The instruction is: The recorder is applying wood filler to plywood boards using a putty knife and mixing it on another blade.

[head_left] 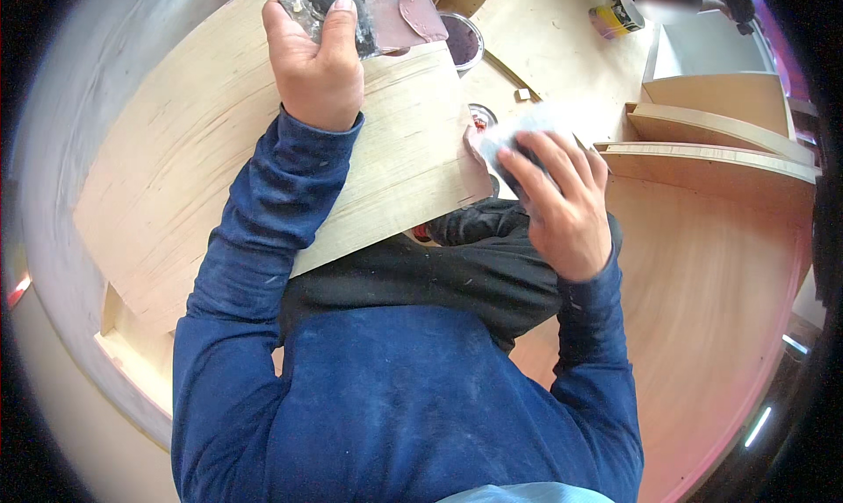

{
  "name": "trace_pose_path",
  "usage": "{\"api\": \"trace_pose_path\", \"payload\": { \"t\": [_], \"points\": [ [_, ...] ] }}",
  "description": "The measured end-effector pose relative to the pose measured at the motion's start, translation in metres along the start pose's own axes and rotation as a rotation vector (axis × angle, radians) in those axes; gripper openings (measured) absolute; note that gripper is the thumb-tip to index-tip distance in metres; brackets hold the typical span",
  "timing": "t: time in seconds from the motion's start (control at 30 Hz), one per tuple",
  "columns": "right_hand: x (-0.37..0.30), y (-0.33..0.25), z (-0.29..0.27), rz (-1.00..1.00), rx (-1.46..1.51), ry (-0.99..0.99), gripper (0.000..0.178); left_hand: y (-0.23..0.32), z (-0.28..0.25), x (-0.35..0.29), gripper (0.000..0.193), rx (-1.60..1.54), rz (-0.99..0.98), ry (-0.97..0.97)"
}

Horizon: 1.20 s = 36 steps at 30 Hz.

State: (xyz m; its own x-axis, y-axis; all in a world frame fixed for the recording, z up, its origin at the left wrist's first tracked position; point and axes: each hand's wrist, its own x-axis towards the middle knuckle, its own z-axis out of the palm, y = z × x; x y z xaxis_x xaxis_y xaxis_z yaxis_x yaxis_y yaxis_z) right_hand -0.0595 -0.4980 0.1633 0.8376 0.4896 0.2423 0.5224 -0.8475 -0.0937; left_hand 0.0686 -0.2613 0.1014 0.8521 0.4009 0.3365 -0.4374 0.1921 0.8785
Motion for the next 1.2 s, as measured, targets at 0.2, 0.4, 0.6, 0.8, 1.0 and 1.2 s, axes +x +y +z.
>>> {"api": "trace_pose_path", "payload": {
  "t": [0.2,0.4,0.6,0.8,1.0,1.2],
  "points": [
    [0.034,0.007,0.012,-0.05,-0.057,0.006,0.051,-0.005,0.007,-0.004,0.031,-0.056,0.051,-0.035],
    [0.005,-0.006,0.02,-0.083,-0.084,-0.104,0.045,-0.006,-0.001,-0.003,0.03,-0.045,-0.004,0.01],
    [-0.028,-0.023,0.012,-0.053,-0.048,-0.226,0.047,0.0,-0.003,0.0,0.029,-0.014,-0.028,0.003],
    [-0.026,-0.011,-0.023,-0.019,0.3,-0.203,0.048,0.003,-0.007,0.007,0.027,-0.126,0.013,0.052],
    [0.026,0.043,0.035,-0.103,0.367,0.364,0.059,0.017,0.009,0.0,0.028,-0.4,-0.165,0.132],
    [0.077,0.05,0.061,-0.253,0.392,0.394,0.05,0.003,0.01,-0.001,0.03,-0.513,-0.241,0.12]
  ]
}}
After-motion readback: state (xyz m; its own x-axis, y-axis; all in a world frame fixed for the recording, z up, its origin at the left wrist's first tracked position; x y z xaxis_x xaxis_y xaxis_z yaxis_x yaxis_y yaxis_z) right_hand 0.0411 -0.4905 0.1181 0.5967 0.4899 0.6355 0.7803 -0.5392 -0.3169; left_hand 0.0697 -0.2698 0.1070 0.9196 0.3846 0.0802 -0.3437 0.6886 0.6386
